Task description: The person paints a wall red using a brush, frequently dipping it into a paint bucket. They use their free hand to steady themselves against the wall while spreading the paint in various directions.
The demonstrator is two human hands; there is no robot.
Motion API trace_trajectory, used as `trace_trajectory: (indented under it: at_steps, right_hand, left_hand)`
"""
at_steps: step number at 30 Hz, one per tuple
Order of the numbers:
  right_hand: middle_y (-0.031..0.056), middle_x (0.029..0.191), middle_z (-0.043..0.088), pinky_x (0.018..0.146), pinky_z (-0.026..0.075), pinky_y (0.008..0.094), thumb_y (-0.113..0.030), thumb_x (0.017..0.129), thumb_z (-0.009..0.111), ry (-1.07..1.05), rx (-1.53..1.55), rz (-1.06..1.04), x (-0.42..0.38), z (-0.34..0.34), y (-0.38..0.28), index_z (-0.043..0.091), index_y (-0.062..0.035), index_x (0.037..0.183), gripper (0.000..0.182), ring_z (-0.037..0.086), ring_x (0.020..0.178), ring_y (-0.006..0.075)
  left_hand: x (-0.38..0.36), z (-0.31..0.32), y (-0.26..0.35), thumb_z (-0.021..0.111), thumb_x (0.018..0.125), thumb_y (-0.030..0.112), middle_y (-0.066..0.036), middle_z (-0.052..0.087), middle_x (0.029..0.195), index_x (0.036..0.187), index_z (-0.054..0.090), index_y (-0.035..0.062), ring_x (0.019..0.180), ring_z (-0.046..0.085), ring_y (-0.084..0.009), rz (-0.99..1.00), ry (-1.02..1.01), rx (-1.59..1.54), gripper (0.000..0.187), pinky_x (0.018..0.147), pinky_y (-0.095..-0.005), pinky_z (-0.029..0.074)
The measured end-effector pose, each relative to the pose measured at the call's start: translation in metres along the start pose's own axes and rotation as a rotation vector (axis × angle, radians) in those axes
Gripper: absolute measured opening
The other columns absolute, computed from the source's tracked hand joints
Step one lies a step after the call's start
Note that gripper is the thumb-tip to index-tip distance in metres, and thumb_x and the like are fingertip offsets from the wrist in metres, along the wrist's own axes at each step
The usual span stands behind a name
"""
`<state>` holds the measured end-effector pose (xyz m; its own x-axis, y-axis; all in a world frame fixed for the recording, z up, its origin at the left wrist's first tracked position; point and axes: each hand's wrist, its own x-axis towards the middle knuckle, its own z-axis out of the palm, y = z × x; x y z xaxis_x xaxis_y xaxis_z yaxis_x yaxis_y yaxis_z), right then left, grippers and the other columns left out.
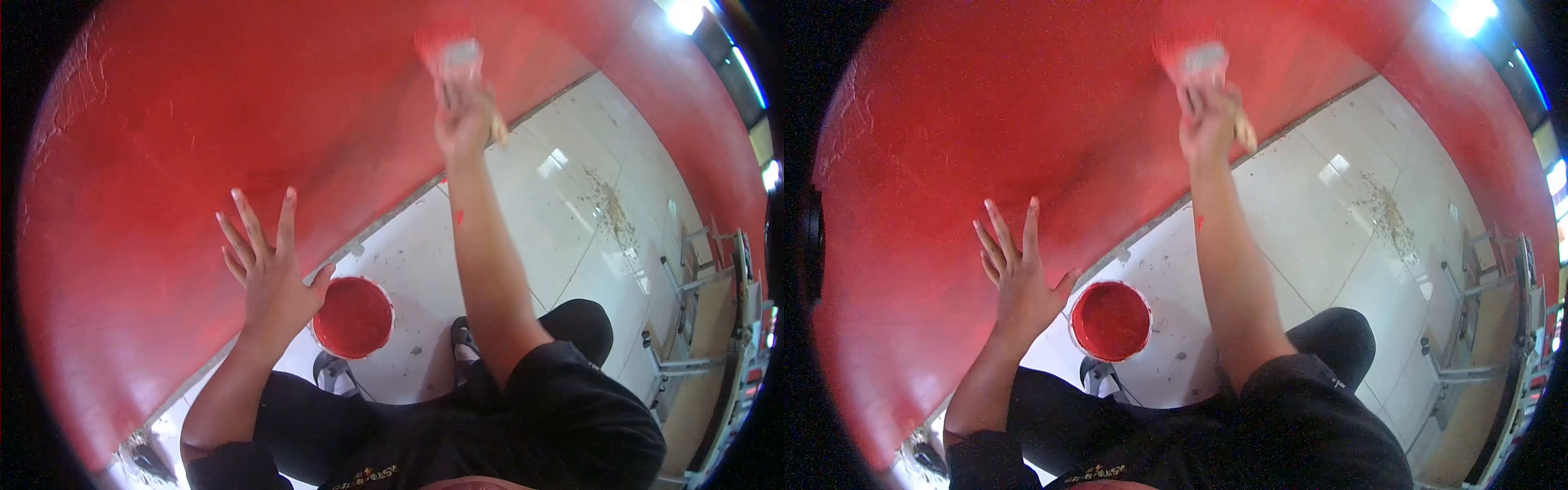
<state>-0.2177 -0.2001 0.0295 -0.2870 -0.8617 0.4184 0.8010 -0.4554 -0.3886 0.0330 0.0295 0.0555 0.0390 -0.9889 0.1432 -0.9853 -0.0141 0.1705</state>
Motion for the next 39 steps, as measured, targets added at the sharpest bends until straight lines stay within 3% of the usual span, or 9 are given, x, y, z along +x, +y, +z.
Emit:
trace_trajectory:
  at_steps: [6,9,13,15,16,17,22,32,39]
  right_hand:
    - [0.0076,0.105,0.06,0.086,0.051,0.041,-0.011,0.084,0.057,0.554,-0.193,0.313,-0.134,-0.148,0.048,0.042,-0.0117,0.108,0.028,0.062,0.096,0.0237]
    - [0.0056,0.074,0.059,0.06,0.055,0.0336,-0.007,0.083,0.057,0.803,-0.492,0.517,-0.166,-0.151,0.052,0.045,-0.0104,0.088,0.013,0.06,0.061,0.0212]
    - [0.0015,0.064,0.048,0.04,0.036,0.0269,-0.003,0.082,0.059,0.521,-0.285,0.386,-0.13,-0.115,0.061,0.044,-0.0091,0.071,0.019,0.049,0.054,0.0137]
    - [0.0034,0.057,0.044,0.041,0.034,0.0257,0.001,0.084,0.052,0.116,-0.878,-0.249,-0.079,-0.121,0.078,0.044,-0.0083,0.066,0.021,0.047,0.051,0.0133]
    - [0.0042,0.064,0.054,0.047,0.042,0.0259,-0.014,0.092,0.047,0.237,-0.516,0.023,-0.072,-0.043,0.037,0.05,-0.0061,0.078,0.016,0.058,0.061,0.0166]
    - [0.004,0.057,0.046,0.048,0.038,0.0277,0.007,0.079,0.05,0.26,-0.449,-0.022,-0.062,0.034,-0.02,0.043,-0.0064,0.066,0.02,0.048,0.054,0.0139]
    - [0.0085,0.087,0.063,0.067,0.053,0.0298,0.001,0.083,0.056,0.221,0.066,-0.066,-0.042,0.034,-0.027,0.049,-0.0068,0.094,0.015,0.065,0.078,0.0213]
    - [0.0079,0.103,0.062,0.088,0.054,0.0459,0.001,0.084,0.06,0.658,-0.099,0.317,-0.224,-0.247,0.113,0.047,-0.0139,0.089,0.021,0.064,0.096,0.0255]
    - [0.0083,0.094,0.062,0.084,0.055,0.0395,0.002,0.081,0.06,0.761,-0.286,0.451,-0.242,-0.265,0.112,0.047,-0.0113,0.087,0.02,0.065,0.09,0.0221]
  left_hand:
    - [0.007,0.007,-0.001,0.08,0.071,0.035,-0.02,-0.02,0.154,0.151,0.007,0.0328,0.138,-0.014,-0.0513,-0.005,0.014,0.067,0.108,0.104,-0.0726,0.014]
    - [0.006,0.008,0.003,0.078,0.073,0.031,-0.021,-0.02,0.153,0.151,0.008,0.0318,0.138,-0.014,-0.0531,-0.002,-0.005,0.084,0.105,0.103,-0.0725,0.015]
    - [0.009,0.014,0.005,0.079,0.072,0.033,-0.023,-0.02,0.153,0.151,0.009,0.0304,0.138,-0.012,-0.0543,-0.026,-0.019,0.098,0.105,0.103,-0.0722,0.017]
    - [0.012,0.02,0.003,0.079,0.072,0.034,-0.023,-0.02,0.153,0.151,0.009,0.0303,0.137,-0.011,-0.0549,-0.015,-0.002,0.124,0.106,0.103,-0.0721,0.017]
    - [0.012,0.023,0.003,0.08,0.072,0.035,-0.024,-0.019,0.153,0.151,0.01,0.0301,0.137,-0.011,-0.0555,-0.02,0.019,0.129,0.106,0.103,-0.0719,0.018]
    - [0.009,0.026,0.004,0.08,0.072,0.035,-0.024,-0.019,0.153,0.151,0.01,0.0301,0.137,-0.011,-0.0555,-0.008,-0.036,0.154,0.106,0.103,-0.0719,0.018]
    - [0.015,0.039,0.003,0.08,0.07,0.042,-0.026,-0.019,0.152,0.151,0.009,0.03,0.136,-0.01,-0.0585,0.035,0.115,0.155,0.109,0.104,-0.0701,0.018]
    - [0.019,0.054,-0.007,0.082,0.067,0.046,-0.021,-0.023,0.153,0.151,0.004,0.0288,0.138,-0.014,-0.0528,0.047,0.116,0.259,0.116,0.107,-0.0696,0.01]
    - [0.024,0.063,-0.018,0.08,0.07,0.04,-0.028,-0.027,0.149,0.151,-0.001,0.024,0.133,-0.019,-0.0586,0.024,0.063,0.363,0.116,0.105,-0.0722,0.008]
